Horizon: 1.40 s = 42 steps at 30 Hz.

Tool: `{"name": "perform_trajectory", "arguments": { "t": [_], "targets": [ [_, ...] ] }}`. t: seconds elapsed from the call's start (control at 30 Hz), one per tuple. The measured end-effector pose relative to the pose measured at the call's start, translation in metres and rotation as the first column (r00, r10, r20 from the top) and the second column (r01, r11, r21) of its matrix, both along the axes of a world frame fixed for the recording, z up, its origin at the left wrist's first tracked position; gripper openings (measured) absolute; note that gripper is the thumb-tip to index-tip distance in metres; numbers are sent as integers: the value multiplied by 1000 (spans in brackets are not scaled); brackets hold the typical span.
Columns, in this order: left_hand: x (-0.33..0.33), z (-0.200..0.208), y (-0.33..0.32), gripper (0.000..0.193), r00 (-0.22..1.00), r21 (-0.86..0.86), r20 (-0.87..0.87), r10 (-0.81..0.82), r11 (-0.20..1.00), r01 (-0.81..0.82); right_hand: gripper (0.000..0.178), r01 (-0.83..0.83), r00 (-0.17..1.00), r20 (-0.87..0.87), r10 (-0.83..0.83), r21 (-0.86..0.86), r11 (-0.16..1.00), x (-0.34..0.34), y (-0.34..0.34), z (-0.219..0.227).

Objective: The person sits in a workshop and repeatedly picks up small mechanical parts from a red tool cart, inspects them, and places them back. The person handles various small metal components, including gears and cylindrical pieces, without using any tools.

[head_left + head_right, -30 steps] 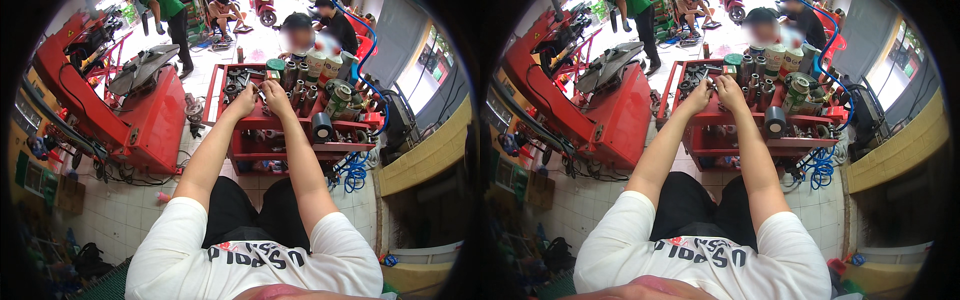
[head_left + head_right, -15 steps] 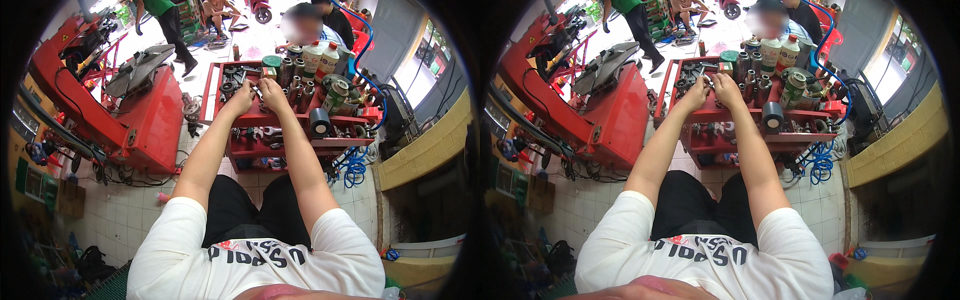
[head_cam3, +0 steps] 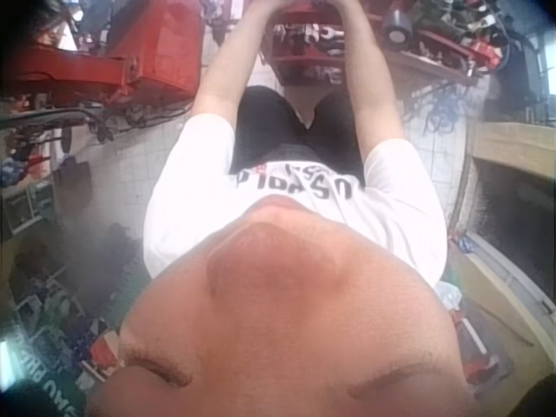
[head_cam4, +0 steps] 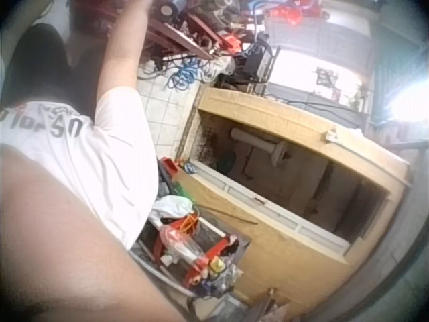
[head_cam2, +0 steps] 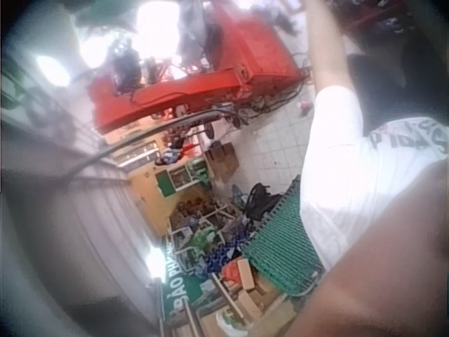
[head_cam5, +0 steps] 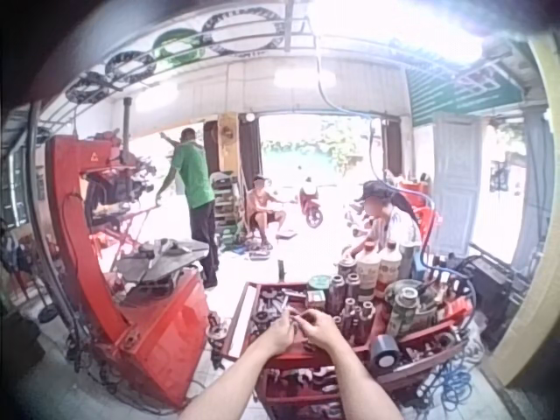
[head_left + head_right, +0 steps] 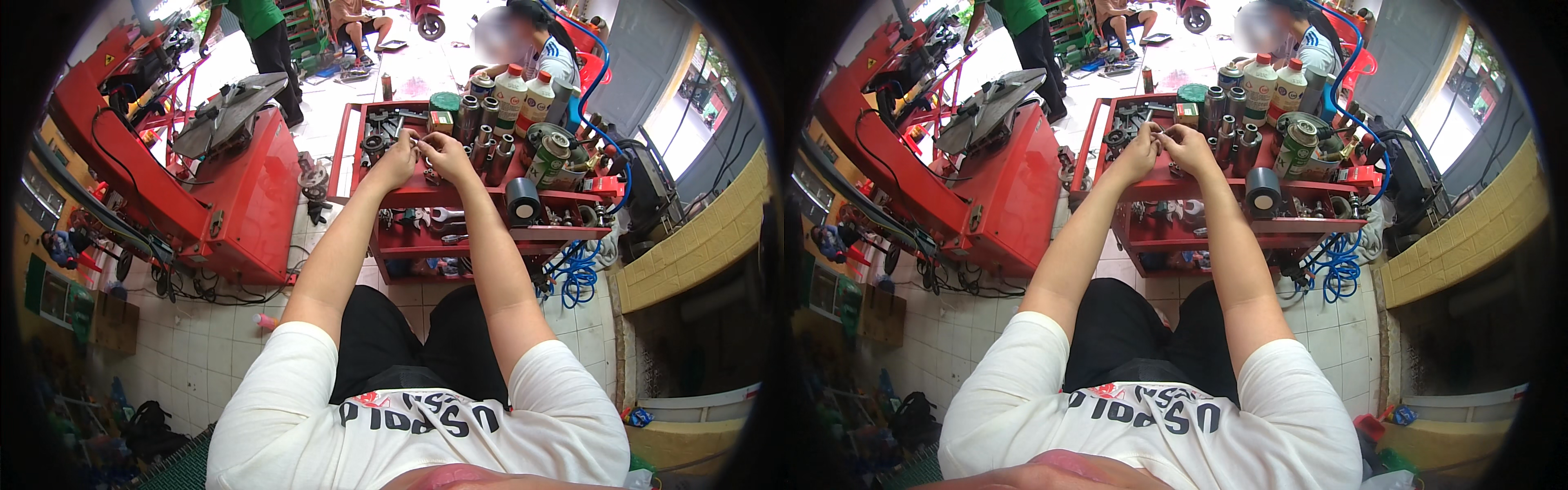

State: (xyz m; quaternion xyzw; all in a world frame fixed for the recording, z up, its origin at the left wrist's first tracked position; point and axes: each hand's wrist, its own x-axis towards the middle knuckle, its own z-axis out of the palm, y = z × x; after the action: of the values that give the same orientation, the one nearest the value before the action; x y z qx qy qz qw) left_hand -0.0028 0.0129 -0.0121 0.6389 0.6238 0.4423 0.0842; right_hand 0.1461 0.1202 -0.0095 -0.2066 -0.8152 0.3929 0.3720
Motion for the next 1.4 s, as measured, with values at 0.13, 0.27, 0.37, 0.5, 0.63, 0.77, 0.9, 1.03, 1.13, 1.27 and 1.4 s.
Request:
{"name": "perform_trajectory", "arguments": {
  "t": [0.13, 0.27, 0.37, 0.5, 0.63, 0.77, 0.9, 1.03, 1.13, 1.27, 1.4],
  "targets": [
    [-1, -2, 0, 29, 1000, 52, -7, 6, 999, -5, 40, -22, 1000, 10, 22, -45, 999, 0, 0, 1],
    [0, 0, -1, 31, 1000, 54, -14, -15, 998, 16, 36, -17, 1000, -4, 17, -61, 998, 2, 0, 2],
    [1, 1, -5, 32, 1000, 43, -7, -6, 999, 6, 34, -4, 1000, 28, 6, -79, 997, 4, -5, 7],
    [2, 4, -4, 33, 1000, 38, -7, 1, 999, 0, 35, -29, 998, -65, 23, -87, 996, 1, -2, 3],
    [4, 5, -3, 34, 1000, 39, -14, 14, 999, -14, 37, -22, 999, -41, 14, -185, 982, 1, 9, -1],
    [4, 3, -6, 32, 999, 78, -35, 32, 997, -30, 39, 15, 997, -71, -30, -209, 978, 0, 4, 0],
    [4, 4, -6, 32, 999, 75, -34, 10, 997, -7, 42, -21, 990, -142, -19, -270, 963, -3, 1, -1],
    [6, 7, -8, 31, 998, 133, -54, 18, 991, -11, 41, 51, 992, -108, -72, -193, 980, -5, 13, -5],
    [19, 20, -18, 28, 999, 236, -44, -17, 971, 27, 38, 134, 985, -102, -142, -86, 987, -2, 16, -10],
    [14, 21, -53, 28, 995, 405, 22, 101, 909, -101, 33, 296, 955, 34, -296, 7, 955, 2, 1, -5],
    [-18, 20, -79, 26, 916, 423, 55, 398, 821, -383, 31, 298, 926, 201, -321, 137, 945, 3, 0, -2]
  ]
}}
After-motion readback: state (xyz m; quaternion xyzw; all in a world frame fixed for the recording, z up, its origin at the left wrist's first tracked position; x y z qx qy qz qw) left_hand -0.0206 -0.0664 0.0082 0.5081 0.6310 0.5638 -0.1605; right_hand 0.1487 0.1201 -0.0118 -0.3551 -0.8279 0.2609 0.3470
